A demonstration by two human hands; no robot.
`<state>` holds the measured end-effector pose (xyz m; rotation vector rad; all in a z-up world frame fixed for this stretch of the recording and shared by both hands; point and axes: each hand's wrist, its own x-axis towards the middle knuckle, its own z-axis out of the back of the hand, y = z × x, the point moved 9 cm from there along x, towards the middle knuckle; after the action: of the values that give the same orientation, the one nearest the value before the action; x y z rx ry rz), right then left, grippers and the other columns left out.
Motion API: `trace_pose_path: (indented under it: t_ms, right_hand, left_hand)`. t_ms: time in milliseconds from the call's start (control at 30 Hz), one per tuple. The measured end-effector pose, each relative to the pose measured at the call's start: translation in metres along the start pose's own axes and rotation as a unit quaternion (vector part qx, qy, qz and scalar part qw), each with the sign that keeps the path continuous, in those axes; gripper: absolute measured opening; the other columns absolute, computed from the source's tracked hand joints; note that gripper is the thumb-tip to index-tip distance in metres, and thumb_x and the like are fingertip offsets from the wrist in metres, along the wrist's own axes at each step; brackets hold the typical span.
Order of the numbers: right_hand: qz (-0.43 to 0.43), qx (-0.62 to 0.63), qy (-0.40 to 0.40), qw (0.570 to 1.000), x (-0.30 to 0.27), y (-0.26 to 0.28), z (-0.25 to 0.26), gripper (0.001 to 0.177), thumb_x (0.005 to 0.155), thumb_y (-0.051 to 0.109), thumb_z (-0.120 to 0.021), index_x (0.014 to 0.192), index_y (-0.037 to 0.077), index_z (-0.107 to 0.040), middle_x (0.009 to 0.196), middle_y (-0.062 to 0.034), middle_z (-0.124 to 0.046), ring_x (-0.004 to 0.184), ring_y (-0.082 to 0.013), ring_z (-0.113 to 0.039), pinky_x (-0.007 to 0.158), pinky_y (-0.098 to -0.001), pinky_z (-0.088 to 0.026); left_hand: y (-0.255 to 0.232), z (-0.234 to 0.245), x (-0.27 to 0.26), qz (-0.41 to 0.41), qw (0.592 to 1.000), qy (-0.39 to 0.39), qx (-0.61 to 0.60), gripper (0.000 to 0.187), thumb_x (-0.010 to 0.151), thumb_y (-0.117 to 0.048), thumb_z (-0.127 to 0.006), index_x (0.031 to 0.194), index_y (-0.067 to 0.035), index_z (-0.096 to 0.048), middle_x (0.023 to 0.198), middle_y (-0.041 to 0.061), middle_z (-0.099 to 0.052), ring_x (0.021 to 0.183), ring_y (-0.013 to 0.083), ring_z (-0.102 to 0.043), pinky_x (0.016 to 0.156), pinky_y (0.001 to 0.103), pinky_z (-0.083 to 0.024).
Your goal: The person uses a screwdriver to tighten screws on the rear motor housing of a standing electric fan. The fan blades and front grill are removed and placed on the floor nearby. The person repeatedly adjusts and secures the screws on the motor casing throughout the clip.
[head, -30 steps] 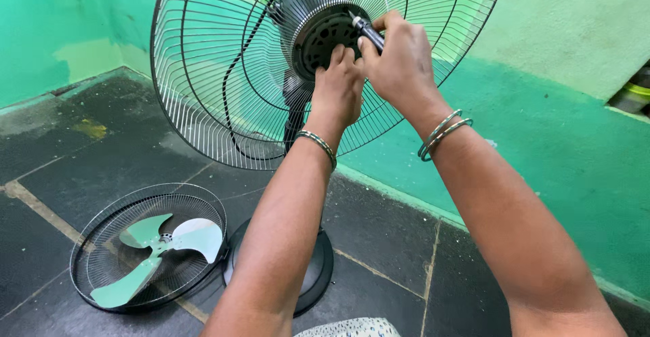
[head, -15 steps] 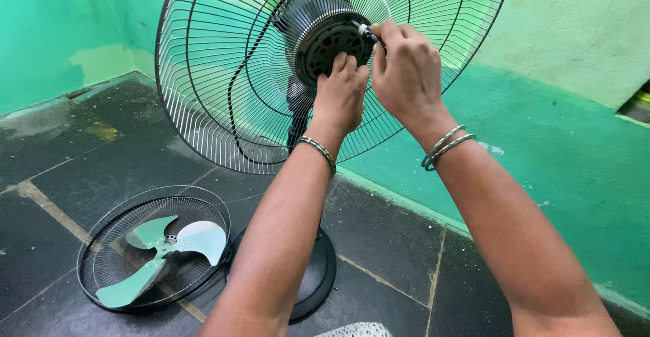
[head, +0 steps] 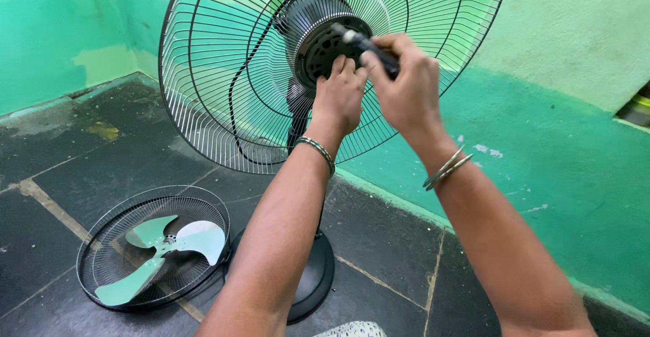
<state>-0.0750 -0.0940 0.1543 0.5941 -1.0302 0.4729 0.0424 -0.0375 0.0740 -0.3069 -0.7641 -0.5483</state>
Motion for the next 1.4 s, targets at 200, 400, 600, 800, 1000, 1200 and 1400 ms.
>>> trace_pose_path:
  t_ms: [200, 400, 600, 800, 1000, 1200, 1400]
  right_hand:
    - [0.114, -0.053, 0.004, 0.992, -0.014, 0.026, -0.036, 0.024, 0.087, 0.005, -0.077, 0.109, -0.003, -0.069, 0.104, -0.0188, -0.072, 0.094, -0.0345, -0.072, 0.085, -0.0416, -0.057]
    - [0.089, -0.044, 0.012, 0.995, -0.027, 0.025, -0.054, 0.027, 0.088, 0.006, -0.078, 0.111, -0.003, -0.066, 0.107, -0.0181, -0.070, 0.093, -0.0351, -0.070, 0.079, -0.0418, -0.057]
    - [0.122, -0.060, 0.002, 0.991, -0.031, 0.028, -0.057, 0.027, 0.088, 0.003, -0.077, 0.111, -0.002, -0.065, 0.106, -0.0161, -0.068, 0.095, -0.0345, -0.070, 0.081, -0.0424, -0.057]
    - [0.129, -0.075, 0.007, 0.989, -0.030, 0.030, -0.061, 0.026, 0.089, 0.004, -0.076, 0.110, -0.003, -0.062, 0.105, -0.0179, -0.068, 0.094, -0.0357, -0.069, 0.080, -0.0435, -0.057]
    - [0.124, -0.107, 0.068, 0.984, -0.029, 0.035, -0.072, 0.028, 0.096, 0.013, -0.074, 0.111, -0.004, -0.057, 0.100, -0.0191, -0.069, 0.090, -0.0381, -0.067, 0.076, -0.0454, -0.055]
    - [0.154, -0.110, 0.069, 0.980, -0.031, 0.039, -0.071, 0.022, 0.099, 0.012, -0.068, 0.111, -0.002, -0.056, 0.107, -0.0206, -0.067, 0.094, -0.0393, -0.063, 0.080, -0.0471, -0.054]
    - [0.186, -0.180, 0.103, 0.960, -0.030, 0.039, -0.082, 0.022, 0.098, 0.008, -0.066, 0.114, -0.002, -0.055, 0.105, -0.0220, -0.062, 0.101, -0.0380, -0.062, 0.089, -0.0450, -0.054]
  left_hand:
    - [0.016, -0.038, 0.007, 0.016, 0.999, 0.048, 0.007, 0.035, 0.091, -0.028, -0.060, 0.125, -0.017, -0.059, 0.123, 0.007, -0.062, 0.119, 0.0277, -0.057, 0.099, 0.052, -0.047]
    - [0.010, -0.072, 0.020, -0.053, 0.675, -0.019, 0.736, 0.024, 0.101, -0.034, -0.055, 0.112, -0.013, -0.060, 0.108, 0.007, -0.062, 0.103, 0.0234, -0.060, 0.089, 0.038, -0.049]
    - [0.015, -0.065, 0.015, 0.070, 0.635, -0.123, 0.759, 0.026, 0.109, -0.036, -0.048, 0.109, -0.012, -0.055, 0.102, 0.004, -0.058, 0.099, 0.0176, -0.059, 0.092, 0.029, -0.048]
    - [0.018, -0.083, 0.012, 0.048, 0.286, -0.051, 0.956, 0.024, 0.107, -0.033, -0.050, 0.110, -0.010, -0.054, 0.104, 0.006, -0.056, 0.096, 0.0175, -0.056, 0.086, 0.030, -0.048]
    - [0.002, -0.034, -0.007, -0.017, 0.966, -0.164, 0.200, 0.012, 0.101, -0.019, -0.054, 0.108, -0.009, -0.053, 0.106, 0.008, -0.053, 0.099, 0.0228, -0.054, 0.088, 0.033, -0.047]
    - [-0.006, 0.004, -0.021, -0.043, 0.971, -0.231, 0.051, 0.023, 0.096, -0.017, -0.058, 0.114, -0.003, -0.053, 0.108, 0.012, -0.051, 0.104, 0.0264, -0.050, 0.097, 0.036, -0.044]
    - [0.002, -0.013, -0.014, -0.022, 0.976, -0.214, 0.046, 0.025, 0.093, -0.019, -0.061, 0.112, -0.005, -0.056, 0.116, 0.014, -0.054, 0.114, 0.0314, -0.050, 0.101, 0.043, -0.043]
